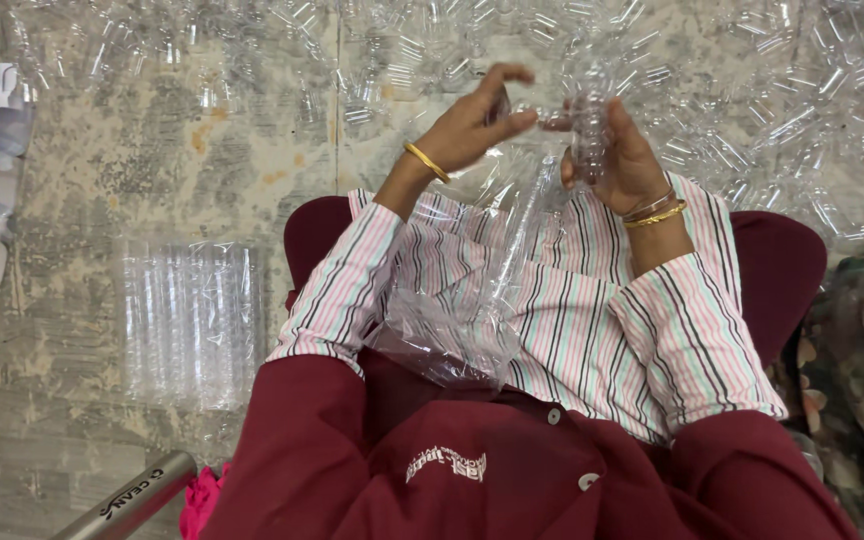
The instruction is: The person sits on the floor and counts clear plastic tubes one at a time, gathering them into a bundle on their lap. They periodically wrap the counted tubes in clear plastic film and set the wrapped bundle aside, then continue counting more tubes from the pile on the floor.
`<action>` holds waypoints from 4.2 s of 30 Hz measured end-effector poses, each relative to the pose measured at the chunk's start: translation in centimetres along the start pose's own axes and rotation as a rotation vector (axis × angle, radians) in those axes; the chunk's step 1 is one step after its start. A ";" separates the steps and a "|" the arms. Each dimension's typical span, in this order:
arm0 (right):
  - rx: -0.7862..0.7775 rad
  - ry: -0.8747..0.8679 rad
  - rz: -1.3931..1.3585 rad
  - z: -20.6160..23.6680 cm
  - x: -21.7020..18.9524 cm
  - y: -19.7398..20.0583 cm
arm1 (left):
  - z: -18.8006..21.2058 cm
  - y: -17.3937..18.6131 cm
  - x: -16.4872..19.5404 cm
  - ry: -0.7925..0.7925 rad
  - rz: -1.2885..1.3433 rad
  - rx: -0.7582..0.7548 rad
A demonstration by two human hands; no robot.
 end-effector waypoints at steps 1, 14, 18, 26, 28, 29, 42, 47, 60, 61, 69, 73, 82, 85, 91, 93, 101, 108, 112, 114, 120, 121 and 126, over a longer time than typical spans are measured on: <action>-0.012 0.011 -0.061 0.1 -0.1 0.0 | -0.5 0.4 -0.6 0.058 0.251 0.029; 0.090 0.031 -0.129 -0.4 0.5 2.0 | -3.2 4.3 -6.9 0.163 -1.094 0.574; 0.149 0.051 -0.099 -0.4 0.1 2.1 | -2.7 2.6 -8.0 0.015 -0.980 0.345; 0.320 0.077 0.155 -0.4 -0.4 2.7 | -1.2 2.0 -0.1 -0.355 -0.702 0.503; 0.317 0.047 0.162 -0.3 -0.4 2.8 | -1.0 1.1 2.0 -0.389 -0.790 0.426; 0.295 0.066 0.129 -0.3 -0.5 2.7 | -0.6 0.7 2.9 -0.405 -0.833 0.387; 0.154 0.113 0.020 -0.4 -0.4 1.3 | 1.8 0.4 8.2 -0.530 -0.580 0.393; 0.056 0.151 -0.313 -0.6 -0.6 1.5 | 2.1 5.4 6.6 -0.382 0.644 0.359; 0.038 0.080 -0.010 -0.1 0.2 2.0 | 2.6 3.8 9.1 -0.140 0.750 0.006; 0.077 0.060 0.013 -0.3 0.5 2.0 | 2.5 3.5 9.0 -0.142 0.720 -0.019; -0.136 0.081 -0.502 -0.3 0.3 -2.0 | 1.9 1.6 4.4 -0.286 0.551 0.342; -0.247 0.067 -0.526 -0.3 0.2 -5.3 | 1.4 -3.9 1.5 0.001 0.732 0.246; -0.121 0.090 0.331 1.9 -1.5 -8.7 | 5.7 2.0 7.9 -0.249 1.122 0.254; -0.134 0.071 0.573 2.6 -0.5 -10.9 | 7.4 0.0 10.6 -0.218 0.978 0.118; -0.003 0.318 1.075 4.0 -3.7 -13.3 | 13.6 5.0 14.1 -0.640 0.816 0.566; 0.096 0.487 1.474 5.3 -6.3 -14.5 | 16.3 5.9 14.6 -0.551 0.327 0.570; 0.232 1.405 2.367 8.4 -11.9 -24.1 | 20.3 3.4 8.9 -0.019 -0.019 0.128; -0.273 0.768 1.750 10.1 -2.7 -24.5 | 24.1 3.4 4.9 -0.039 0.296 0.374; -0.157 0.292 1.765 6.9 -0.1 -19.1 | 27.6 5.9 4.4 0.048 0.173 0.308; -0.070 0.321 1.632 6.3 -1.6 -18.0 | 29.5 6.7 4.6 0.153 0.059 0.227; -0.142 0.432 1.519 7.7 -5.6 -22.0 | 32.2 5.2 6.8 0.324 -0.419 0.233; -0.202 0.463 1.528 7.9 -4.9 -23.7 | 31.9 4.4 7.1 0.307 -0.461 0.260; -0.410 0.325 1.584 8.5 0.7 -28.9 | 28.3 -0.7 5.8 0.121 -0.306 0.416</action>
Point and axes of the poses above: each hand's wrist, its own z-axis away from the middle knuckle, its own y-axis out of the back of the hand, x = y × z, the point moved 6 cm from there along -z, towards the middle knuckle, and after that the axes turned 6 degrees about z, right-handed, at the moved point
